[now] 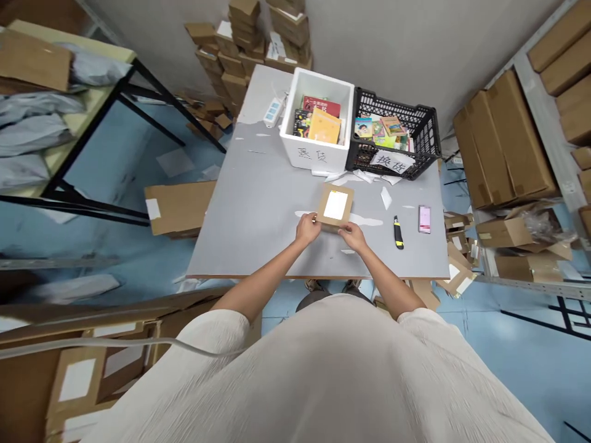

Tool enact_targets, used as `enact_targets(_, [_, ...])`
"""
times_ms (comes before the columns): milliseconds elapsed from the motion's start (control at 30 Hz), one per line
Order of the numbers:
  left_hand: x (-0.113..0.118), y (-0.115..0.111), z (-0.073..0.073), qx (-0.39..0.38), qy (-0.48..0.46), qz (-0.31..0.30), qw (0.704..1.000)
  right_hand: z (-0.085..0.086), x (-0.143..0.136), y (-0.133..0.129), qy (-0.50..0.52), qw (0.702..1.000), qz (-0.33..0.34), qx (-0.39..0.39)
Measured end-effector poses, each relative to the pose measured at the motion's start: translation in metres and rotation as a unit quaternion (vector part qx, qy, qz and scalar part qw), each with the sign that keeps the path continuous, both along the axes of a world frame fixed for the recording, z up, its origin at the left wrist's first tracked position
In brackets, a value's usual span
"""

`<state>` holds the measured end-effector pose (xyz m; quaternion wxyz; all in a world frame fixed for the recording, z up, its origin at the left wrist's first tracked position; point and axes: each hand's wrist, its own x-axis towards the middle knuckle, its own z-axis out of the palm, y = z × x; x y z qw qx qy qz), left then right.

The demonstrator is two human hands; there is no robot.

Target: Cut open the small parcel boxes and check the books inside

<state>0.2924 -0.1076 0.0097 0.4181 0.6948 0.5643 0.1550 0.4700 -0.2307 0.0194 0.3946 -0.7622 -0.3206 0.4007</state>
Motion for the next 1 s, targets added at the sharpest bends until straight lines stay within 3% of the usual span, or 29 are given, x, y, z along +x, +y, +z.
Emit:
enact_targets(100, [0.026,-0.021,-0.001,-0.013,0.028,-0.028,0.999,-0.005,0.028,-0.026,-0.020,0.999,-0.014,-0.024])
enact_targets(233, [0.047,-0.042,0.003,-0.048,0.094,-0.054,0.993,-0.009,0.052,-0.052,-0.007,0.999,0.018,-0.045])
enact_targets(400, [0.056,-0.057,0.006,-0.069,0.101,-0.033,0.992,-0.017,0.071,-0.060,-0.013,0.995,0.078,-0.053])
enact_targets(500, [0.052,-0.063,0.005,-0.052,0.087,-0.003,0.995,-0.018,0.088,-0.048,-0.061,0.991,0.098,-0.062])
enact_targets(633, [0.044,-0.073,0.007,-0.053,0.095,0.029,0.994,-0.013,0.115,-0.013,-0.169,0.976,0.136,-0.024])
enact_targets(833, [0.042,-0.093,0.000,-0.083,0.041,-0.082,0.992,-0.003,0.125,0.039,-0.303,0.918,0.243,-0.078])
enact_targets(1000, [0.038,-0.095,-0.010,-0.071,0.005,-0.116,0.991,-0.001,0.123,0.053,-0.337,0.892,0.270,-0.135])
